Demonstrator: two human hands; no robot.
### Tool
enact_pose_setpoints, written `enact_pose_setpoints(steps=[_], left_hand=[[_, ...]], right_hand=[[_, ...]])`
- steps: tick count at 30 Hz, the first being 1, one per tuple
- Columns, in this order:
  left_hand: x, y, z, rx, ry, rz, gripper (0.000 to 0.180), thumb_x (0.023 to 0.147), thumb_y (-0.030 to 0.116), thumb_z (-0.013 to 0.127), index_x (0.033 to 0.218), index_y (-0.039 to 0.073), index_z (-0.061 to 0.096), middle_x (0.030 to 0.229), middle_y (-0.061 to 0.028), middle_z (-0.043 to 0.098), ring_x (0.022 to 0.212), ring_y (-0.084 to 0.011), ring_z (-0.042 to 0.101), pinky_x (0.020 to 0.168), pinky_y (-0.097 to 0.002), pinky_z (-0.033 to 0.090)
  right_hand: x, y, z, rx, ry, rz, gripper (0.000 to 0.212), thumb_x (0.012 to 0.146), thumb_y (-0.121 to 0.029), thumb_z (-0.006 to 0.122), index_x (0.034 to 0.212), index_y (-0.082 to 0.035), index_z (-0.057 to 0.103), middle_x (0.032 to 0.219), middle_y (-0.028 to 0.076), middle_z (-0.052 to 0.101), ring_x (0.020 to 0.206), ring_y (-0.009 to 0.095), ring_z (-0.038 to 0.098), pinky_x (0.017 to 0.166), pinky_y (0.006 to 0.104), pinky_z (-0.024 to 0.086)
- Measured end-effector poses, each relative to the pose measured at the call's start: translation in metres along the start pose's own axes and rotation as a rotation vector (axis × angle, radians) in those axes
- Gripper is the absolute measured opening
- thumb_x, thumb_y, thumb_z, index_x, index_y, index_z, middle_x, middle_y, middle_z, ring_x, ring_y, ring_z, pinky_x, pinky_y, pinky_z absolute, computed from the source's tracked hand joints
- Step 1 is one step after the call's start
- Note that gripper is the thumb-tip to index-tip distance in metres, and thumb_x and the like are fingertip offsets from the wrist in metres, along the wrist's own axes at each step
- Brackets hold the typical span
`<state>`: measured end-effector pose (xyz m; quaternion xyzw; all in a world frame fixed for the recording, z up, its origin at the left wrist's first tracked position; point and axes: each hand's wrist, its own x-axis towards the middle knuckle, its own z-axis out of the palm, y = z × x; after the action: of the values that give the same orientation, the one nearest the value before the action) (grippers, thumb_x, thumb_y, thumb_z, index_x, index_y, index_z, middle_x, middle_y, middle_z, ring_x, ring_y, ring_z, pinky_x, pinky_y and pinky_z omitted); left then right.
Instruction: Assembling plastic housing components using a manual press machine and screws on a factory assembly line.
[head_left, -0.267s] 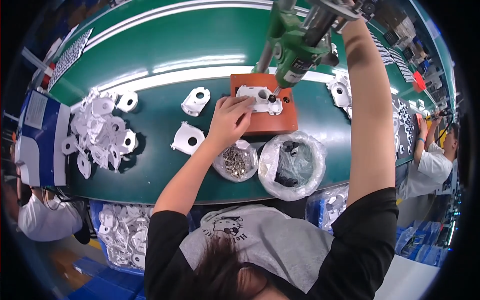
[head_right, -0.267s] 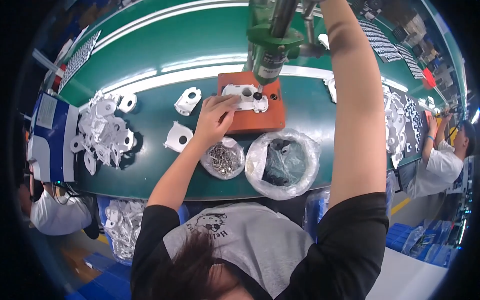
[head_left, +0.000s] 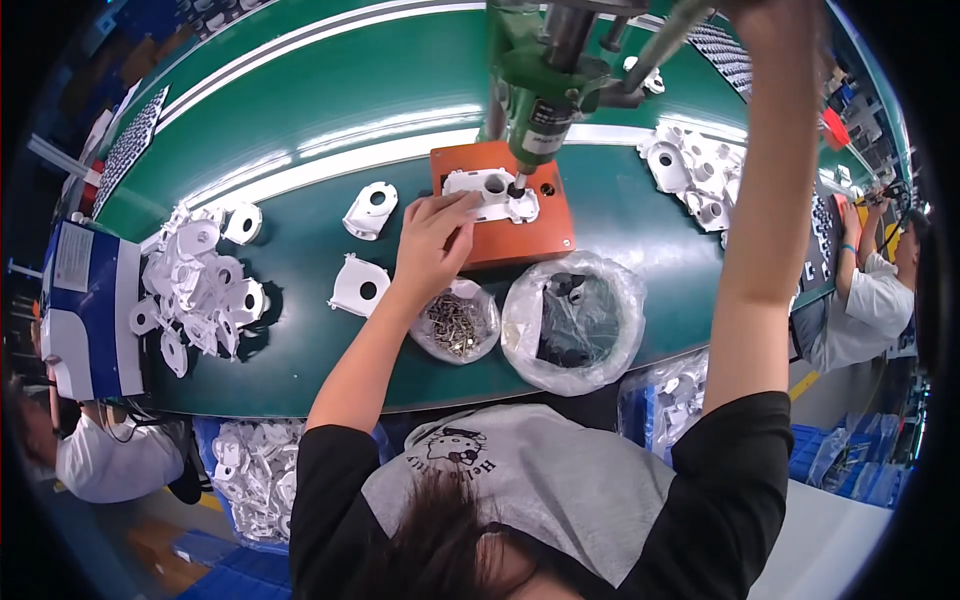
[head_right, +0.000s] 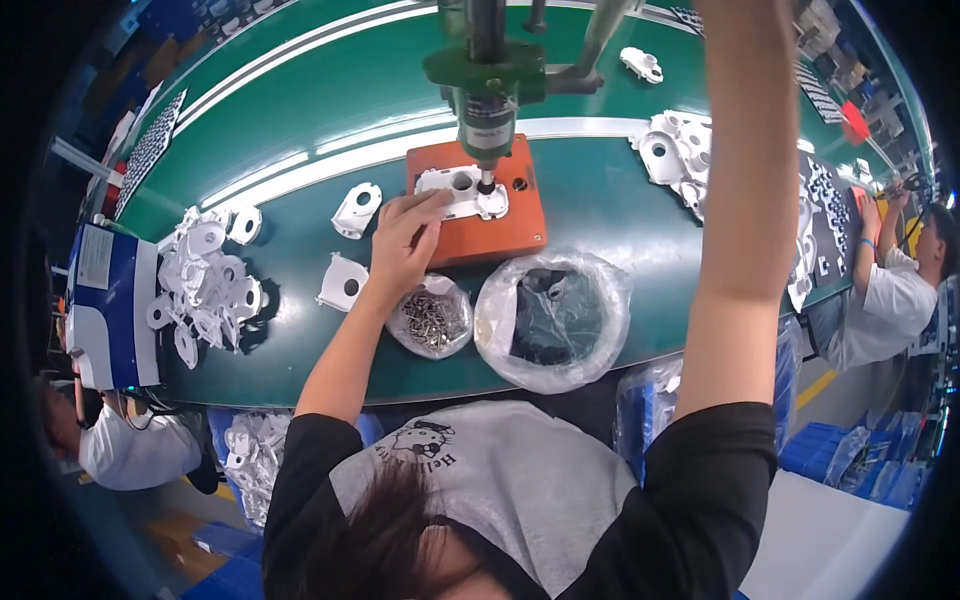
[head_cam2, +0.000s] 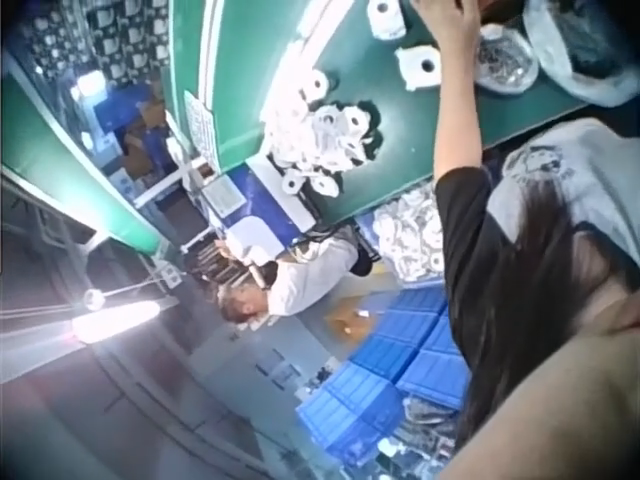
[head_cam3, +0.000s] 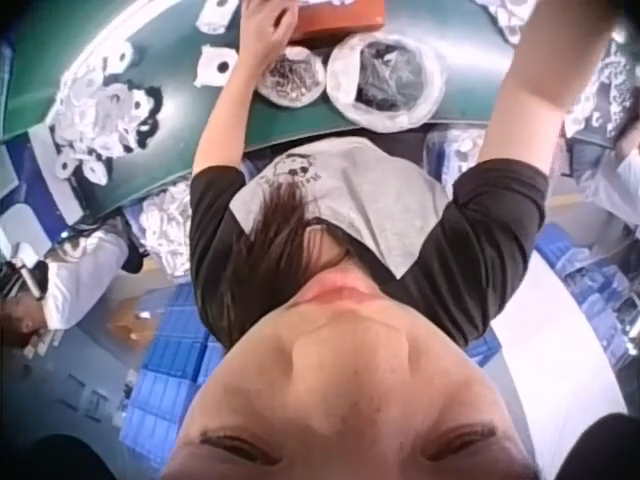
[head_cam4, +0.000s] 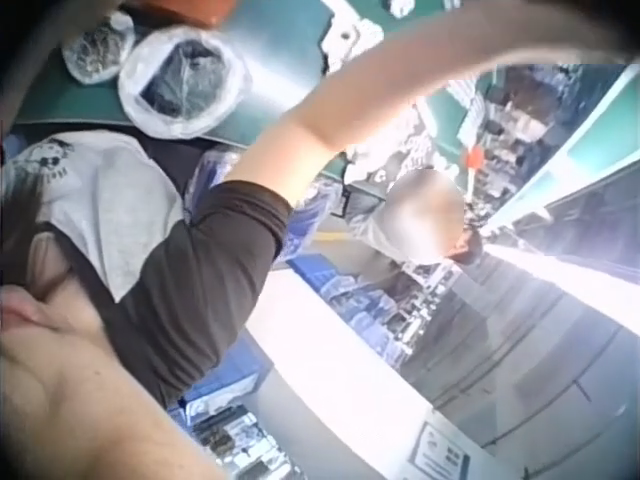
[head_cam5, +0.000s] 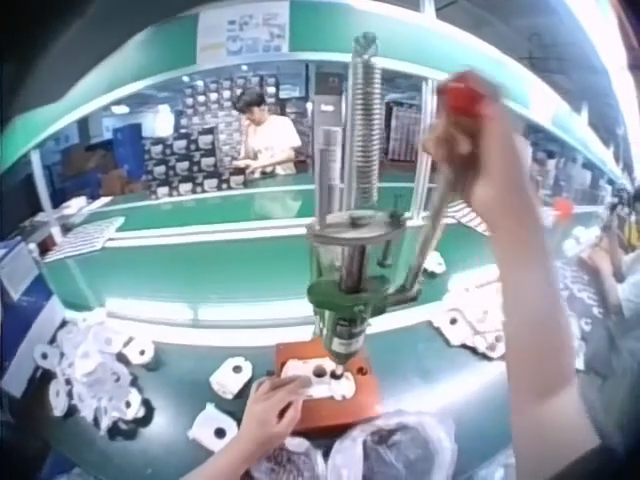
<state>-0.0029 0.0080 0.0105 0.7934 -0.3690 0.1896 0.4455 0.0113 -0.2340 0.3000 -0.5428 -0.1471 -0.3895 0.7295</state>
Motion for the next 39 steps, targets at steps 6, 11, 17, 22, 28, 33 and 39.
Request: enact_pose_setpoints(steps=[6,11,17,22,28,33,39], left_hand=[[0.009,0.001,0.013,-0.051,-0.024,-0.001,0.016,0.080,0.006,0.058,0.094,0.006,0.065,0.107,-0.0050,0.066,0.101,-0.0228,0.058,0.090,-0.0380,0.039],[0.001,-0.002,0.008,-0.030,-0.018,-0.058,0.021,0.080,0.007,0.058,0.099,0.006,0.066,0.105,-0.0061,0.066,0.097,-0.0242,0.057,0.090,-0.0355,0.040],[0.004,0.002,0.004,-0.042,-0.028,-0.127,0.020,0.081,0.010,0.058,0.098,0.007,0.066,0.105,-0.0062,0.065,0.098,-0.0247,0.057,0.089,-0.0352,0.041],[0.015,-0.007,0.001,0.038,-0.009,-0.177,0.039,0.080,0.019,0.061,0.118,0.010,0.056,0.130,-0.0151,0.048,0.116,-0.0330,0.044,0.099,-0.0410,0.033],[0.028,-0.014,0.020,0.240,-0.228,-0.242,0.051,0.080,0.034,0.064,0.126,0.014,0.050,0.142,-0.0256,0.027,0.129,-0.0405,0.030,0.103,-0.0467,0.027],[0.026,-0.022,0.012,0.239,-0.152,-0.224,0.048,0.076,0.032,0.068,0.114,0.008,0.052,0.124,-0.0188,0.048,0.122,-0.0356,0.040,0.099,-0.0464,0.030],[0.022,0.005,0.002,0.431,-0.109,-0.357,0.039,0.074,0.032,0.069,0.093,0.003,0.051,0.095,-0.0136,0.052,0.095,-0.0350,0.051,0.085,-0.0464,0.038]], right_hand=[[-0.176,-0.058,-0.104,-0.590,-0.473,-0.330,0.042,0.090,-0.038,0.046,0.061,-0.010,0.037,0.065,0.006,0.041,0.084,0.026,0.054,0.089,0.0471,0.036],[-0.272,0.017,-0.121,-0.355,-0.215,-0.374,0.019,0.064,-0.024,0.059,0.065,-0.008,0.048,0.077,0.008,0.059,0.087,0.030,0.058,0.087,0.0459,0.034],[-0.227,0.000,-0.119,-0.460,-0.426,-0.458,0.046,0.085,-0.050,0.047,0.067,-0.008,0.045,0.064,0.009,0.053,0.079,0.031,0.056,0.091,0.0515,0.028],[-0.114,0.014,-0.063,0.260,-0.179,-0.316,0.066,0.083,-0.057,0.047,0.124,-0.006,0.045,0.107,0.015,0.055,0.106,0.035,0.050,0.099,0.0515,0.031],[-0.039,0.098,-0.046,-0.660,-0.011,0.351,0.022,0.094,-0.025,0.044,0.106,-0.007,0.050,0.087,0.002,0.054,0.078,0.010,0.048,0.071,0.0228,0.038],[-0.096,0.091,-0.087,-0.637,-0.094,0.162,0.036,0.079,-0.022,0.061,0.108,0.000,0.055,0.097,0.014,0.061,0.084,0.021,0.059,0.075,0.0301,0.047],[-0.205,0.093,-0.255,-1.815,0.102,0.145,0.060,0.074,-0.030,0.064,0.126,-0.006,0.048,0.140,0.021,0.034,0.122,0.045,0.036,0.099,0.0524,0.030]])
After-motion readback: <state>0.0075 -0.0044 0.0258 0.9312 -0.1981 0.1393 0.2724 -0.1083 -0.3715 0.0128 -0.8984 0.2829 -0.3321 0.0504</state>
